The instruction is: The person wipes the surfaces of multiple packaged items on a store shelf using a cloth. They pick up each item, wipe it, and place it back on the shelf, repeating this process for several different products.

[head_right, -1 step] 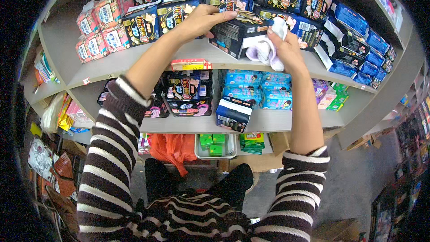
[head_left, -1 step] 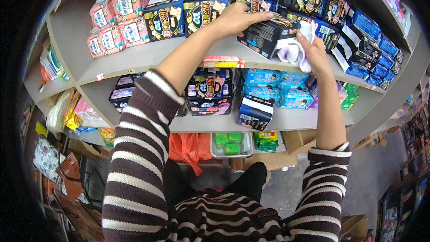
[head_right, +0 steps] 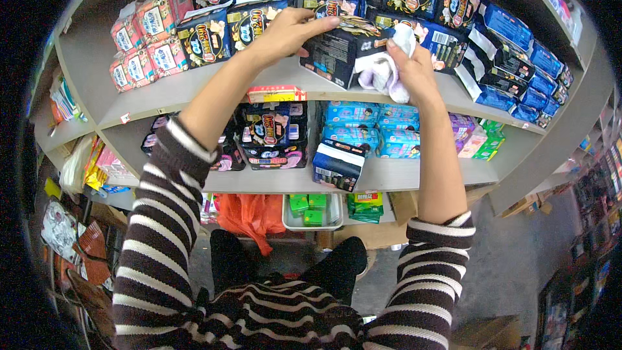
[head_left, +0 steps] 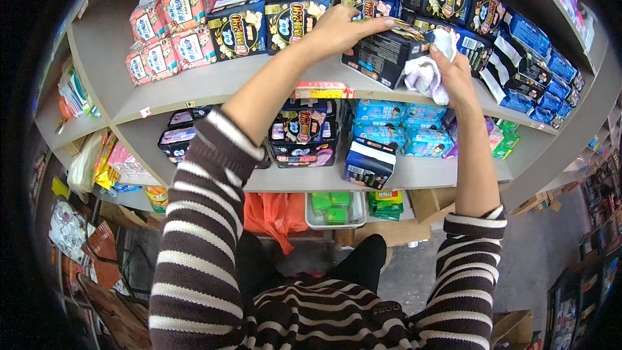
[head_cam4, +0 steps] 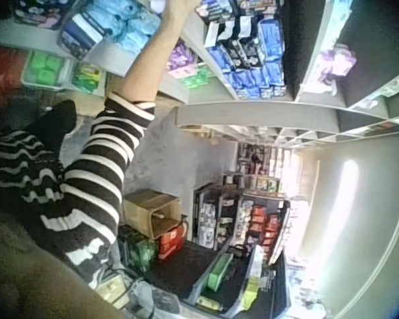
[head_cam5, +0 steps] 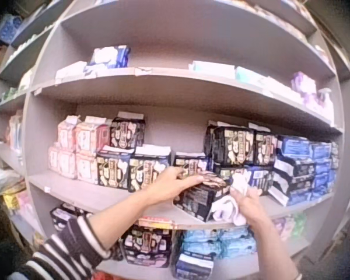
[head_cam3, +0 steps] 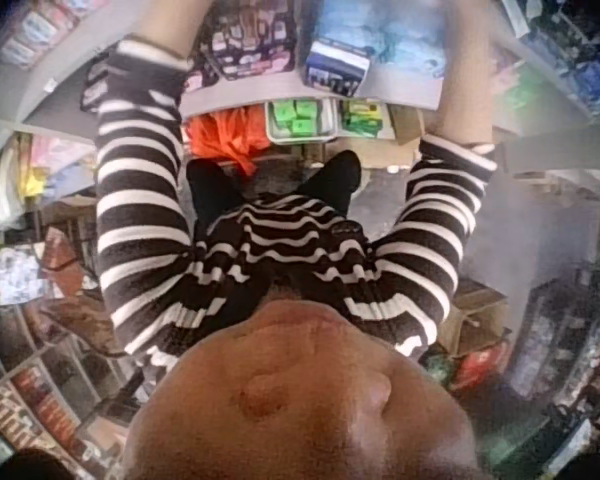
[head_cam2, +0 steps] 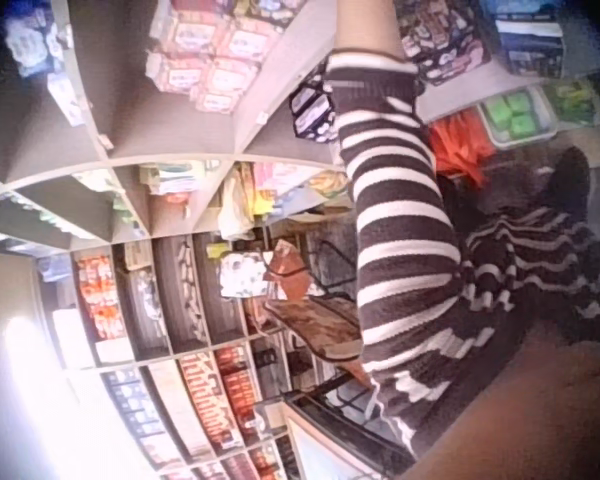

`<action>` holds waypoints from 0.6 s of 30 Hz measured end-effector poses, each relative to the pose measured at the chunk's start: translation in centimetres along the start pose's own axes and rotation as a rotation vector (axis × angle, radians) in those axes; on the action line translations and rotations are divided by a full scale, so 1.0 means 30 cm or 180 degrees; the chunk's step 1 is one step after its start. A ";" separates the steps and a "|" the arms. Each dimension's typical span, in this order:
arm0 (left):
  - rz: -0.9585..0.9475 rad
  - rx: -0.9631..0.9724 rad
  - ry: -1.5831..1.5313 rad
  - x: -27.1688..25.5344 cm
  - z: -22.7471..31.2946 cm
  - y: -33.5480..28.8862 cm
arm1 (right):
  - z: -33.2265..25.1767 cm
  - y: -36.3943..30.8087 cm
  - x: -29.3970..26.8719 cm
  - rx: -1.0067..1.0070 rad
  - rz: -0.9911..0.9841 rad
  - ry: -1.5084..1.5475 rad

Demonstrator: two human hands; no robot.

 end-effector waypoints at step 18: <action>0.1281 -0.0501 -0.1765 0.031 -0.316 -1.153 | 0.427 -0.854 0.485 0.1005 0.0017 0.1951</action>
Point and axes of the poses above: each hand's wrist, its own y-axis towards the middle knuckle, its own x-axis out of the palm, z = x × y, the point moved 3 cm from there along y, towards the middle knuckle, and after that the axes turned 2 degrees about z, right-handed, at the moved point
